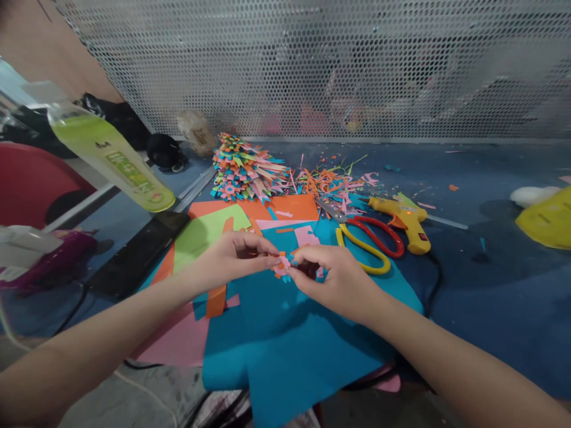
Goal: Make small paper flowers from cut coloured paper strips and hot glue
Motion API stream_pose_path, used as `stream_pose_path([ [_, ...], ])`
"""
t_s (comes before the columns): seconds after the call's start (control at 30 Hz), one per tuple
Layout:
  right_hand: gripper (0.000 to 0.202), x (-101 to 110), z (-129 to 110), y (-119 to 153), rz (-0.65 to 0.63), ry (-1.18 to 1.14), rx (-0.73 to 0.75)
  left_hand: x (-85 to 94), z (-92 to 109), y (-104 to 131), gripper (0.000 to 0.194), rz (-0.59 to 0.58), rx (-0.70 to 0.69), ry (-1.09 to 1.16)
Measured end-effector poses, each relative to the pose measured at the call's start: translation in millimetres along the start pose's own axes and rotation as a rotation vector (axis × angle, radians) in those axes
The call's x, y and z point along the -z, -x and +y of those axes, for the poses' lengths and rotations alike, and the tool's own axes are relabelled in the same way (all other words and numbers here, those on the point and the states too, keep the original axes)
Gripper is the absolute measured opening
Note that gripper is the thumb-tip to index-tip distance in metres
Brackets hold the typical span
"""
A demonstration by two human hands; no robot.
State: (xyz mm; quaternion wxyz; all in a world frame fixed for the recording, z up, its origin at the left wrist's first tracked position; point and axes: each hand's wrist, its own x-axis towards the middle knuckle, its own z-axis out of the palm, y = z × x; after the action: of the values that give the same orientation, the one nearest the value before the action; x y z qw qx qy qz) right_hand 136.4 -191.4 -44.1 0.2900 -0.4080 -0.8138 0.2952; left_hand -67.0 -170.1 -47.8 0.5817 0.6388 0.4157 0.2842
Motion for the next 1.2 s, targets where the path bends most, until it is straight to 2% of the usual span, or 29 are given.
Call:
stream_pose_path([
  [0.2, 0.017, -0.7, 0.4, 0.1, 0.012, -0.008, -0.002, -0.2, 0.3, 0.2, 0.023, -0.002, -0.022, -0.035],
  [0.3, 0.018, 1.7, -0.1, -0.1, -0.004, -0.057, -0.038, -1.1, 1.4, 0.4, 0.022, 0.036, -0.027, -0.056],
  [0.5, 0.031, 8.6, 0.5, -0.8, -0.005, -0.145, -0.110, -2.8, 0.6, -0.6, 0.023, 0.108, -0.028, -0.039],
  [0.7, 0.015, 3.5, 3.5, -1.3, -0.006, -0.104, -0.106, -6.2, -0.3, -2.3, 0.025, 0.094, -0.047, -0.015],
  [0.93, 0.016, 5.1, 1.4, -1.0, 0.025, -0.104, -0.158, -1.2, -0.1, -2.3, 0.045, 0.089, -0.028, -0.038],
  [1.07, 0.016, 6.3, -1.2, -0.4, 0.017, -0.114, -0.149, -2.3, 1.3, -2.4, 0.031, 0.054, -0.026, -0.044],
  [1.2, 0.018, 5.6, -1.2, 0.0, 0.008, -0.096, -0.126, -5.0, 2.4, -2.3, 0.027, 0.045, -0.032, -0.031],
])
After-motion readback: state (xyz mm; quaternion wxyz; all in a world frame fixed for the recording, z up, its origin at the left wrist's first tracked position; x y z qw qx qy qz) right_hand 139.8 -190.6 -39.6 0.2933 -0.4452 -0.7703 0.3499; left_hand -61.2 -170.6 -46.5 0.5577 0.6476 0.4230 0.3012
